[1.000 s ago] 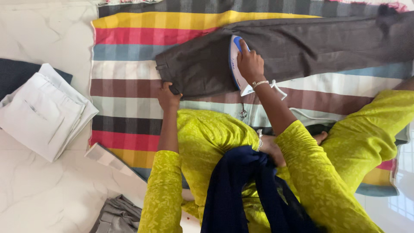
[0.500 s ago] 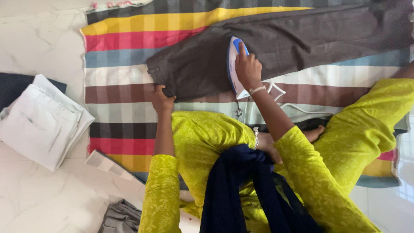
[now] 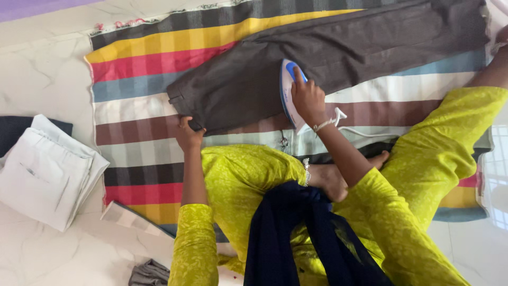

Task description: The person irons a pair of dark grey trousers laid out on a striped mat on the floor. They use a handheld electric iron to smooth the fabric, periodically lifting and repositioning the trousers to access different sections.

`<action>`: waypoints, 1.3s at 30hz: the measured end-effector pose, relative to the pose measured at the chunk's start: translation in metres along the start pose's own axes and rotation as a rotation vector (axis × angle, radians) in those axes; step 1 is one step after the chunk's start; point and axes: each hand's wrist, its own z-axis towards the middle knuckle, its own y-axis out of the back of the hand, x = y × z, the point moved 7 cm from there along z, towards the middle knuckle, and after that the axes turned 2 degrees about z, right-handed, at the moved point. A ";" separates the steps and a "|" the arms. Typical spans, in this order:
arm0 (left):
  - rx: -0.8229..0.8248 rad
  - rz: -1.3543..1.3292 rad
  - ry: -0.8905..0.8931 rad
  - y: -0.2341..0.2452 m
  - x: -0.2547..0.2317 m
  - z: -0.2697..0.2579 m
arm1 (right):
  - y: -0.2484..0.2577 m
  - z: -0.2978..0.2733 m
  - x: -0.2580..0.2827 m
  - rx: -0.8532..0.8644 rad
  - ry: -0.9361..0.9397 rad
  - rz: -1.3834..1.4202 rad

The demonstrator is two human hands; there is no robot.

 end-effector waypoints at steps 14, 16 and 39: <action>0.025 0.009 0.048 0.001 0.003 0.000 | 0.025 -0.026 -0.024 0.038 -0.045 -0.002; 0.047 0.032 0.101 0.001 0.007 0.001 | 0.021 -0.015 -0.032 0.010 -0.024 -0.002; -0.398 0.031 -0.457 0.086 -0.144 -0.026 | 0.032 0.057 -0.180 0.060 -0.146 0.401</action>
